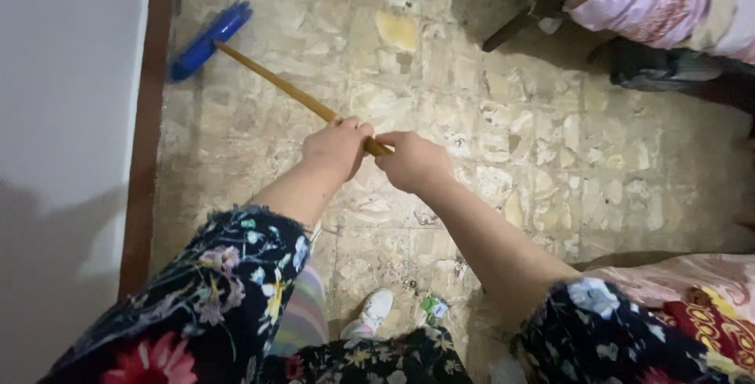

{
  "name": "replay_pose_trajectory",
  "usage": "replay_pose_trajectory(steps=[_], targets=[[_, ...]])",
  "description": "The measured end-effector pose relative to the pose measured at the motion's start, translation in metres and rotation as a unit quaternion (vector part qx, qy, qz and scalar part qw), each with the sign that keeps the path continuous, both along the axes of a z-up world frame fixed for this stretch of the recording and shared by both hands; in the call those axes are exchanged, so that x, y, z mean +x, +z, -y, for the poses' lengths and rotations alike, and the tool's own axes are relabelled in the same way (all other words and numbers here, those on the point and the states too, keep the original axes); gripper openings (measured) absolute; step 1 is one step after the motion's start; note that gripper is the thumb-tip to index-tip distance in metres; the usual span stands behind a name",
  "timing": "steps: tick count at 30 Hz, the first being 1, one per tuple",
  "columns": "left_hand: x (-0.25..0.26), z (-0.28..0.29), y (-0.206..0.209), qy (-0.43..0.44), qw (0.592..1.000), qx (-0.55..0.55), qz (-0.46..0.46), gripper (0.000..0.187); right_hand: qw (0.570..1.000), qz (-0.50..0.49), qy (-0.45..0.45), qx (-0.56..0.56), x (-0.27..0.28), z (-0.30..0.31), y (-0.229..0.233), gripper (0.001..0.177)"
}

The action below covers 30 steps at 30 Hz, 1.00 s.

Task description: Sweeping the bedroom floor with a broom and then smoothing bed sheets and organizing folded clothes on a bed.

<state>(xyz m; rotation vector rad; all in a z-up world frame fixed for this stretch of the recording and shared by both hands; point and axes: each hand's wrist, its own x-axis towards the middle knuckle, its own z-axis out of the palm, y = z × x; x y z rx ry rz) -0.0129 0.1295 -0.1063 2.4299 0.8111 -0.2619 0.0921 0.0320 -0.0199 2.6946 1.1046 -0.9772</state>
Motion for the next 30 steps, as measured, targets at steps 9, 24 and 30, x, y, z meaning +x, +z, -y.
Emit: replay_pose_trajectory(steps=[9, 24, 30], targets=[[-0.004, -0.025, 0.011, -0.03, 0.998, -0.047, -0.025, 0.016, 0.999, -0.007, 0.013, -0.049, -0.023, -0.023, 0.021, 0.036], [-0.09, 0.098, -0.009, -0.034, 0.996, -0.075, -0.034, 0.022, 0.991, -0.022, 0.115, -0.064, -0.098, 0.103, 0.017, 0.047], [-0.129, 0.191, -0.032, -0.032, 0.996, -0.079, 0.003, 0.019, 0.991, -0.018, 0.11, -0.072, -0.129, 0.188, 0.016, 0.049]])
